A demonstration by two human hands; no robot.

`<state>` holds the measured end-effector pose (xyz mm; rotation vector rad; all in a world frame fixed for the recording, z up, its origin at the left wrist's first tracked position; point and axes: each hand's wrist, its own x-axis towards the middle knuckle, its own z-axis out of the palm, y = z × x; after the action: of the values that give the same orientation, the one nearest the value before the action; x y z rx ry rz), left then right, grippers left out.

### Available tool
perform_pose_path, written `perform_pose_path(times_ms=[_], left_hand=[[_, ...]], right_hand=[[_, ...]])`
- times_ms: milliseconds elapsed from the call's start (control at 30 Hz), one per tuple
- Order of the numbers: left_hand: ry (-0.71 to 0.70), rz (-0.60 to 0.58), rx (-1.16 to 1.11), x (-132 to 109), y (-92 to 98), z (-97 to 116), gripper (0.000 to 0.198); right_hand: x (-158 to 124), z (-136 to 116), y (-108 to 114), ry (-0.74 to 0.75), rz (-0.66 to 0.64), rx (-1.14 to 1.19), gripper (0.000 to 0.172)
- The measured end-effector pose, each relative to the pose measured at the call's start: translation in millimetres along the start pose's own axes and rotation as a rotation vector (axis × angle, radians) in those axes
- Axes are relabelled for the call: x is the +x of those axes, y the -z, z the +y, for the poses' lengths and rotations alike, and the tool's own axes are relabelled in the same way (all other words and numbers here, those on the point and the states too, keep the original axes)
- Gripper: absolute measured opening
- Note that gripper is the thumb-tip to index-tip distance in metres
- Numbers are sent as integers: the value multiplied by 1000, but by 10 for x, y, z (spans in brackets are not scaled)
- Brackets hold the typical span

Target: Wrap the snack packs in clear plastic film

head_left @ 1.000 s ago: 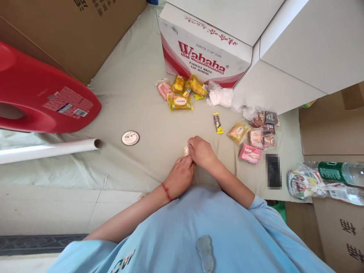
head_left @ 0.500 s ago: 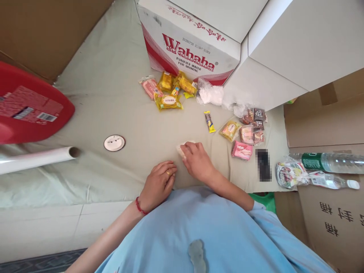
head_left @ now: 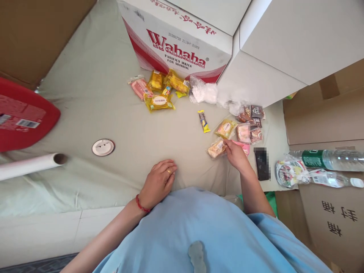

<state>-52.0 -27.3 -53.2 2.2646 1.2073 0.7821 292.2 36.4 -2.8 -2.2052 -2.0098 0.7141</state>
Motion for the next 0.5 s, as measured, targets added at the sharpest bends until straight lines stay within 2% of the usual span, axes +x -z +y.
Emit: perform_pose_path(times_ms=[167, 300, 433, 500], left_hand=[[-9, 17, 35, 40, -70, -28, 22], [-1, 53, 36, 54, -129, -88, 22], [34, 81, 23, 84, -172, -134, 19], [44, 90, 21, 96, -185, -148, 18]], right_hand=[[-12, -253, 66, -121, -17, -316, 42], [-22, -374, 241, -106, -44, -461, 35], [106, -329, 516, -7, -89, -449, 31], [318, -189, 678, -43, 15, -381, 29]])
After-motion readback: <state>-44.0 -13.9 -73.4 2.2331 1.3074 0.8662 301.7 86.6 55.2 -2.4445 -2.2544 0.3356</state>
